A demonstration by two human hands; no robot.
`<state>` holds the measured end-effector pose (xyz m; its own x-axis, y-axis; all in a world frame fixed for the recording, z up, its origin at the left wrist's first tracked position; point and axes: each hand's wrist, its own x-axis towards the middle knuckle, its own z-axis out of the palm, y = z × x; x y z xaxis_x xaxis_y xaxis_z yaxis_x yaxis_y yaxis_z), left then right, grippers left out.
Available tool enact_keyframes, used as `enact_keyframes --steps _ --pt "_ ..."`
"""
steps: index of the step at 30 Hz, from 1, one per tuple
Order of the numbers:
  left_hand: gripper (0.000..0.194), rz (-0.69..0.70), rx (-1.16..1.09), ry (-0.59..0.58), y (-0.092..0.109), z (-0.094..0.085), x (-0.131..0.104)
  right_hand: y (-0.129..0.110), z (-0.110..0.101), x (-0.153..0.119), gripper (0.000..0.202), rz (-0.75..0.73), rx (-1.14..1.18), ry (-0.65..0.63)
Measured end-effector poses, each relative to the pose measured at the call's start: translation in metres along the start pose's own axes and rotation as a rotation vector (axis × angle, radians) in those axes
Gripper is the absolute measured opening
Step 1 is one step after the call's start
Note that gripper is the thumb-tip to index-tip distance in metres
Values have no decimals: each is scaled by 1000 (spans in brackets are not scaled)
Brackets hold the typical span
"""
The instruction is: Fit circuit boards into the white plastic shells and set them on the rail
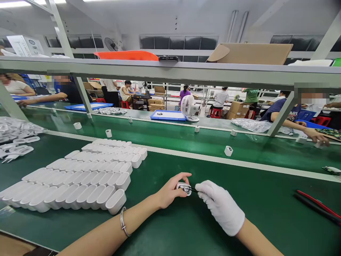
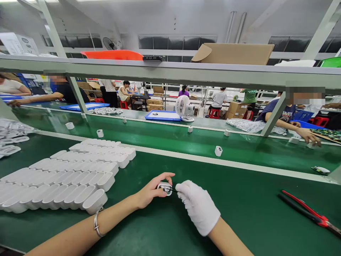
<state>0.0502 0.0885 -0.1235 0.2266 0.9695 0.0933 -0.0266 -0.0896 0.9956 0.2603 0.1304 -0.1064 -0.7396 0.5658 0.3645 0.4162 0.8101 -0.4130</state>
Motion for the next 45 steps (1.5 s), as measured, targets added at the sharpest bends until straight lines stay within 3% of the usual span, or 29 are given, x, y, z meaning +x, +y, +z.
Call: enact_keyframes --steps 9,15,24,37,45 --pt "62 67 182 10 0 1 -4 -24 1 -2 28 137 -125 21" --pt "60 132 279 31 2 2 -4 -25 6 -6 33 150 -111 48" --pt "72 45 225 -60 4 9 -6 -38 -4 -2 27 197 -329 -75" --pt "74 12 124 -70 1 9 -4 -44 -14 0 19 295 -299 -172" --pt "73 12 85 -59 -1 8 -3 -42 -15 -3 19 285 -301 -154"
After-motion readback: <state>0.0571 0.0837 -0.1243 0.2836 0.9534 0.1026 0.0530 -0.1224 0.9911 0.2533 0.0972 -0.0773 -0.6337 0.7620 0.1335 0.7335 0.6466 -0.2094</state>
